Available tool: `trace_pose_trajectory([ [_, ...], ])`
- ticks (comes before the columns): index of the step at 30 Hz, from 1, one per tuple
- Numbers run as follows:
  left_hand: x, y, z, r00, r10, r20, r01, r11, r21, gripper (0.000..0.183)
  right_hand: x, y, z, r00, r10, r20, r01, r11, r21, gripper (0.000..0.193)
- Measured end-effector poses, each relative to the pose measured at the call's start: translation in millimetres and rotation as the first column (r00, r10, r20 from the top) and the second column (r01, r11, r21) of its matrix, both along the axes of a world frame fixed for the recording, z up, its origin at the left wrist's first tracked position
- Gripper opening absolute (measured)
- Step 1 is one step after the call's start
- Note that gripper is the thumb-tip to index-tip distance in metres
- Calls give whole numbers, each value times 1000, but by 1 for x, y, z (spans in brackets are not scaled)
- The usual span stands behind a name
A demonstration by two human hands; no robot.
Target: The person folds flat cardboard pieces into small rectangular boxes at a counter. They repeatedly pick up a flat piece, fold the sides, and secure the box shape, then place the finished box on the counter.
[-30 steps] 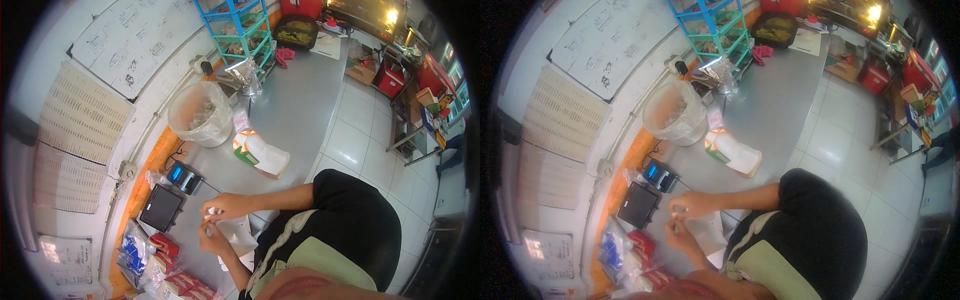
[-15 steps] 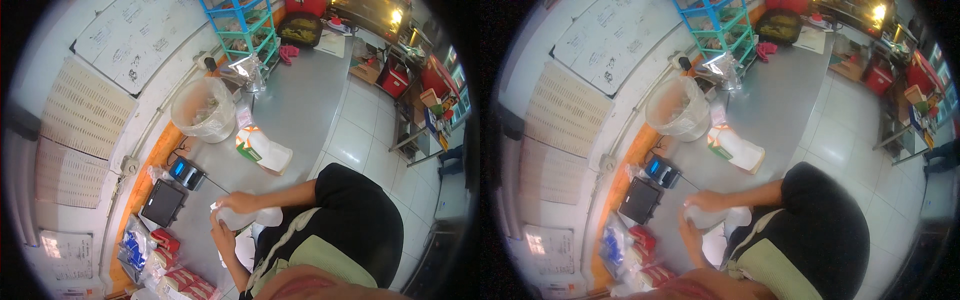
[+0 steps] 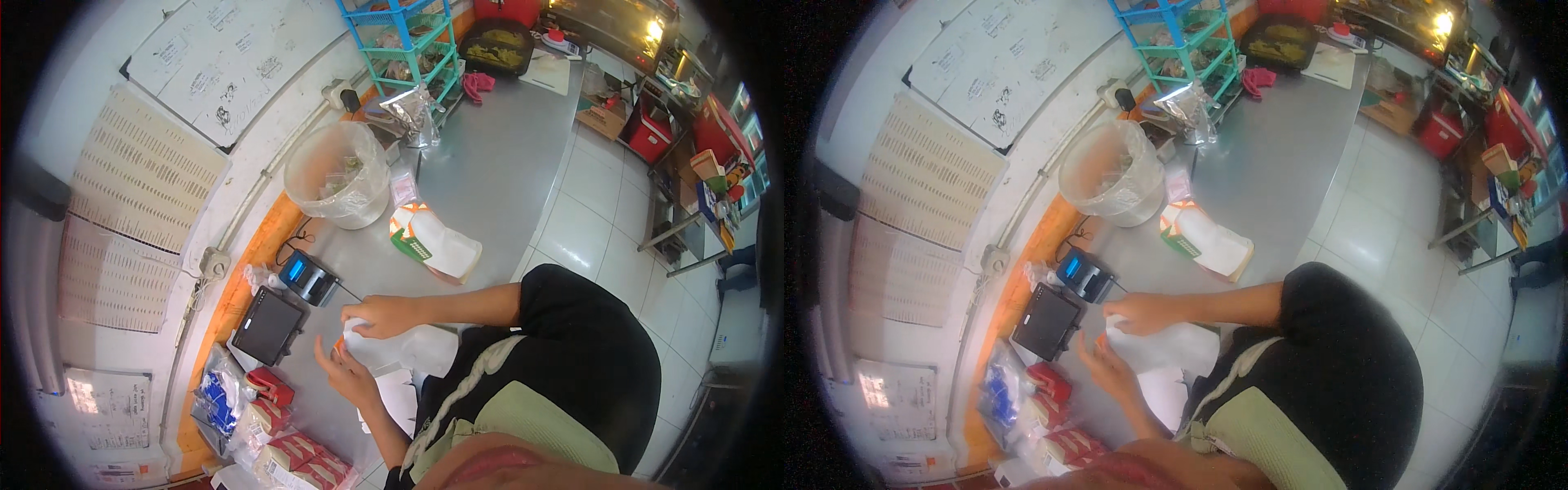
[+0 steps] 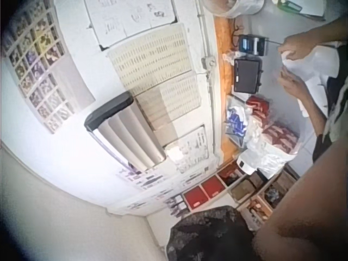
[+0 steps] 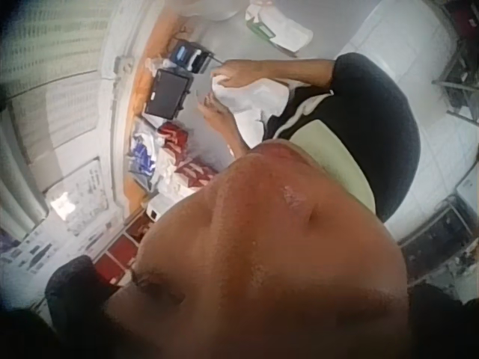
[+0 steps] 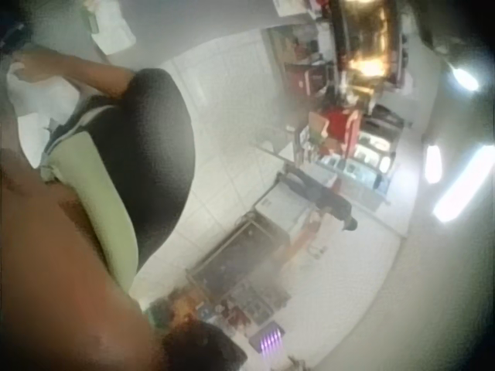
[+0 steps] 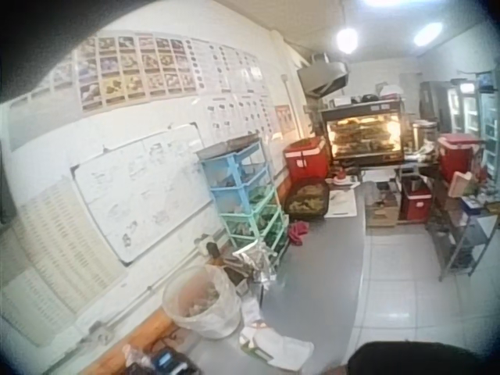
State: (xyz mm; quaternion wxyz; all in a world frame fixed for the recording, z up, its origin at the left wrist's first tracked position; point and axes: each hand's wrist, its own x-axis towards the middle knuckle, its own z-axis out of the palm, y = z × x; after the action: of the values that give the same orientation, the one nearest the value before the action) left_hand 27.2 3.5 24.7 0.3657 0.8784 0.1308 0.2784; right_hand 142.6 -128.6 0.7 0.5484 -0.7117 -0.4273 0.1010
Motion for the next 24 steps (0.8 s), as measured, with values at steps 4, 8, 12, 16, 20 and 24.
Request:
trace_pose_trajectory([
  [4,0,-2,-4,1000,2,4,-2,998,58,19,-9,1,19,989,-146,-6,142,972,-189,17],
  [8,2,4,-3,997,51,61,-55,996,77,16,-10,3,12,984,-57,-170,65,997,45,16],
  [12,7,11,1,969,77,236,-144,948,283,14,0,10,-9,896,125,-427,-41,979,201,19],
  [16,-6,23,-6,940,25,342,-66,992,109,18,6,13,-13,858,13,-513,129,962,240,19],
  [20,-5,37,8,995,19,99,60,675,-735,15,-8,-9,51,777,28,-628,2,999,47,14],
  [24,0,18,13,986,-13,168,139,628,-766,12,-19,7,32,738,215,-640,128,886,446,8],
])
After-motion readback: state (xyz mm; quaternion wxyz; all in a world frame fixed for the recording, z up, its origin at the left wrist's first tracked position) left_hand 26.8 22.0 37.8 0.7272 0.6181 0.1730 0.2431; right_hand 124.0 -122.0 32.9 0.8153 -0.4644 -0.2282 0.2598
